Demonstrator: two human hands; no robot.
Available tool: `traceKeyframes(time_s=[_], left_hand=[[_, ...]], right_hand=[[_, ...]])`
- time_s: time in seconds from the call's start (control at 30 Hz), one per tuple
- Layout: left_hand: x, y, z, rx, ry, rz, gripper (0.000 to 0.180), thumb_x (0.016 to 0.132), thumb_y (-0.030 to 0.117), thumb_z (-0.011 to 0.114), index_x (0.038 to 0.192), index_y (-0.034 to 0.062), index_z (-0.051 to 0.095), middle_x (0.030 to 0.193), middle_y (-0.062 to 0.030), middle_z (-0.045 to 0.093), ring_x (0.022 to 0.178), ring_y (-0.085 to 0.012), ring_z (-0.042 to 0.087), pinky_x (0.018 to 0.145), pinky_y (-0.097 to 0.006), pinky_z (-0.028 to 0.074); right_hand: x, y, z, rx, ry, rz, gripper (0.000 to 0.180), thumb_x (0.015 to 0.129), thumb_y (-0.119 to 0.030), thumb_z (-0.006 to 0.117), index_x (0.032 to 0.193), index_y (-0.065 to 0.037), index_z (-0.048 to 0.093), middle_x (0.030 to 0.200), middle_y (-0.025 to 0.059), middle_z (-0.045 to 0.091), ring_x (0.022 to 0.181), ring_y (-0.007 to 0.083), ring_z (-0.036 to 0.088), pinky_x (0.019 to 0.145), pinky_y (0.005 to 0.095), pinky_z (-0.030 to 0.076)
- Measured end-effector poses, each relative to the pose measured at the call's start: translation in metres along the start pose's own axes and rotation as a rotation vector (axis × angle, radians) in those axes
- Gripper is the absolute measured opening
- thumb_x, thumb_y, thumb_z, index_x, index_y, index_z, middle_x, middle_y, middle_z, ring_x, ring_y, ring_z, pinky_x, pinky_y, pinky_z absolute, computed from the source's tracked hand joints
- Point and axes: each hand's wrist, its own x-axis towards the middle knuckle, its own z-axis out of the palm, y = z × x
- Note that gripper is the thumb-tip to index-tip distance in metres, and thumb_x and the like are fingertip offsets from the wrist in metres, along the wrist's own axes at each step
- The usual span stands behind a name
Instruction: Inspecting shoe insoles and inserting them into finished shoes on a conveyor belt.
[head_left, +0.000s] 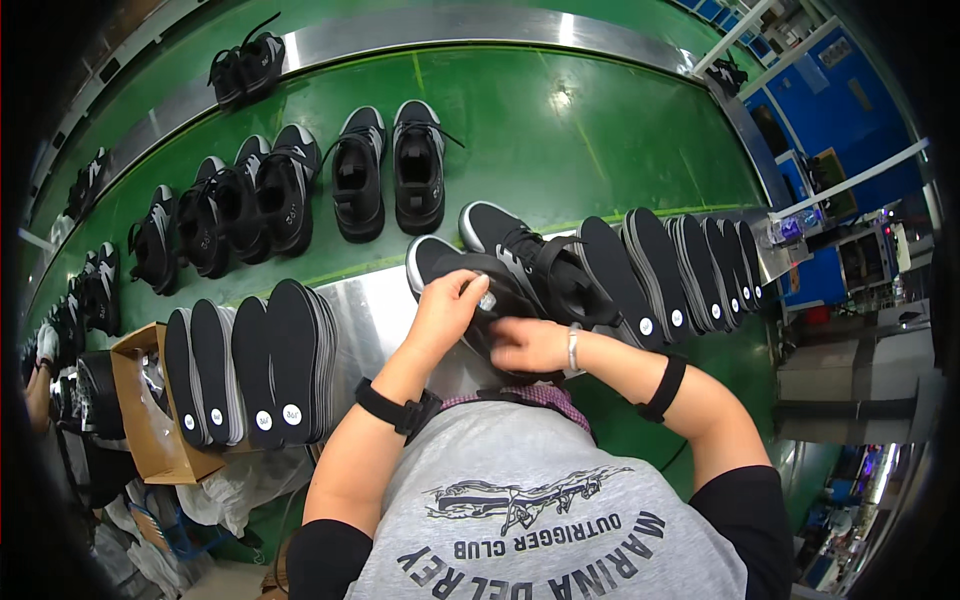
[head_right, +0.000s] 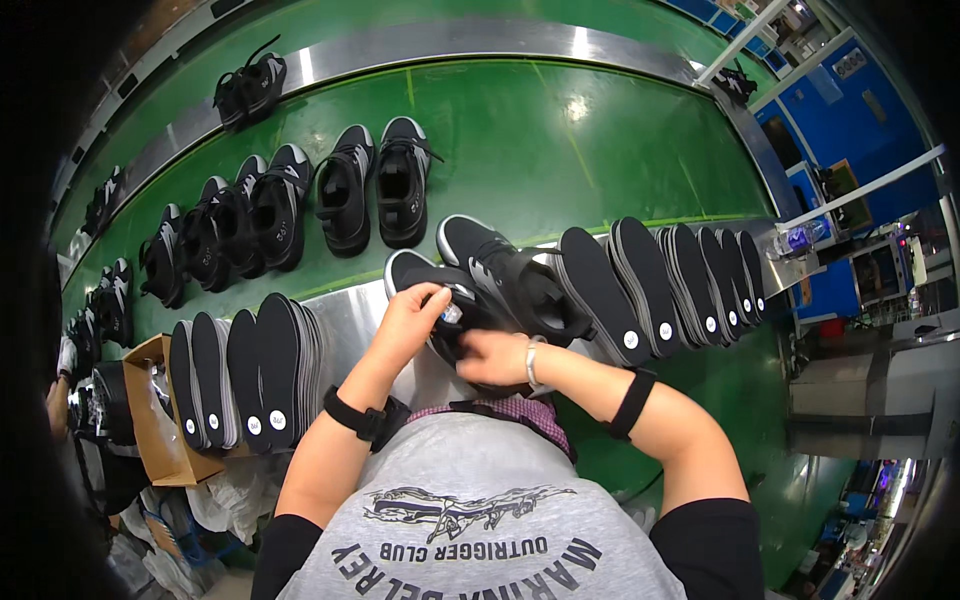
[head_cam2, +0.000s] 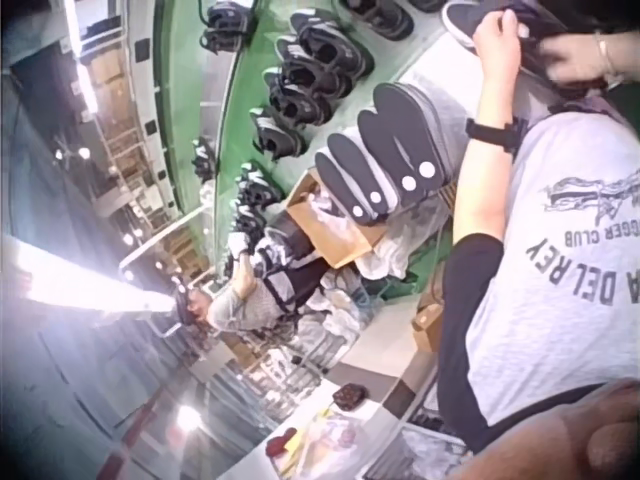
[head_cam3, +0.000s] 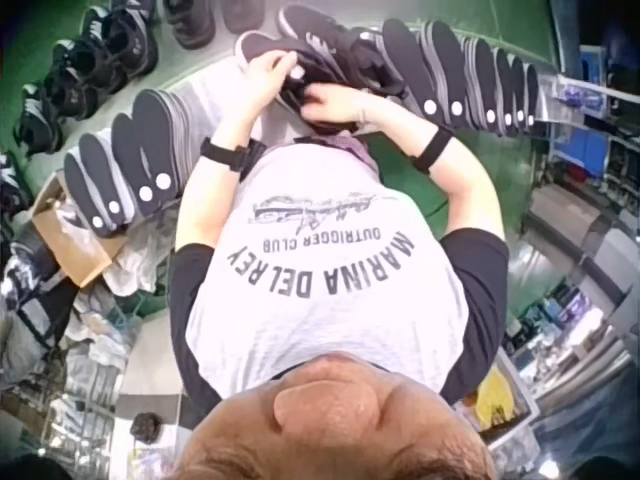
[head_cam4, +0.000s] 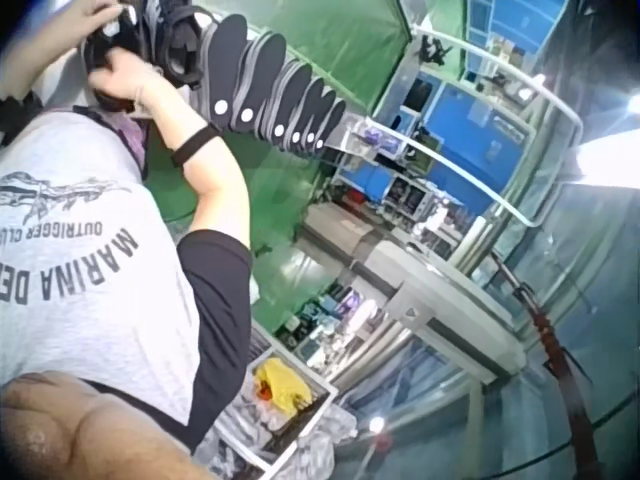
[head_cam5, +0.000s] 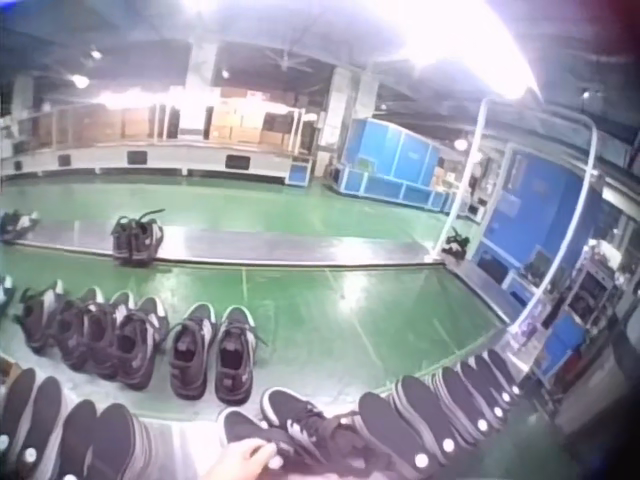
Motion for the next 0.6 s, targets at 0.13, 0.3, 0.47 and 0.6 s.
traceKeyframes(time_s=[0.13, 0.3, 0.47, 0.6], left_hand=[[-0.006, 0.010, -0.002, -0.051, -0.090, -0.065, 0.029, 0.082, 0.023, 0.050, 0.091, -0.0034, 0.058, 0.076, -0.0109, 0.062, 0.070, -0.0153, 0.056, 0.065, -0.027, 0.044], [-0.003, 0.008, -0.005, -0.093, -0.129, -0.093, 0.029, 0.082, 0.024, 0.050, 0.091, -0.0025, 0.058, 0.072, -0.0056, 0.059, 0.064, -0.0112, 0.053, 0.060, -0.025, 0.043], [0.001, 0.007, -0.006, -0.219, -0.162, -0.173, 0.023, 0.084, 0.023, 0.052, 0.090, 0.0019, 0.059, 0.074, 0.0003, 0.057, 0.065, -0.0070, 0.050, 0.058, -0.021, 0.040], [0.003, 0.004, -0.006, -0.202, -0.148, -0.167, 0.027, 0.082, 0.023, 0.050, 0.089, -0.0018, 0.059, 0.069, -0.0048, 0.059, 0.061, -0.0108, 0.052, 0.057, -0.024, 0.042]], right_hand=[[0.011, 0.003, 0.008, 0.811, 0.345, 0.193, 0.029, 0.081, -0.029, 0.056, 0.086, -0.001, 0.056, 0.079, 0.0068, 0.060, 0.065, 0.0111, 0.057, 0.054, 0.0238, 0.044], [0.015, 0.006, 0.012, 0.856, 0.429, 0.185, 0.022, 0.079, -0.024, 0.059, 0.081, -0.002, 0.057, 0.070, 0.0042, 0.059, 0.059, 0.0096, 0.054, 0.049, 0.0220, 0.042], [0.008, 0.007, 0.007, 0.967, 0.399, 0.121, 0.021, 0.079, -0.023, 0.059, 0.079, -0.002, 0.056, 0.065, 0.0024, 0.056, 0.056, 0.0087, 0.053, 0.047, 0.0210, 0.042], [0.000, -0.007, 0.010, 0.837, 0.405, 0.139, 0.017, 0.082, -0.016, 0.055, 0.081, 0.000, 0.055, 0.067, 0.0049, 0.056, 0.054, 0.0101, 0.053, 0.053, 0.0213, 0.044]])
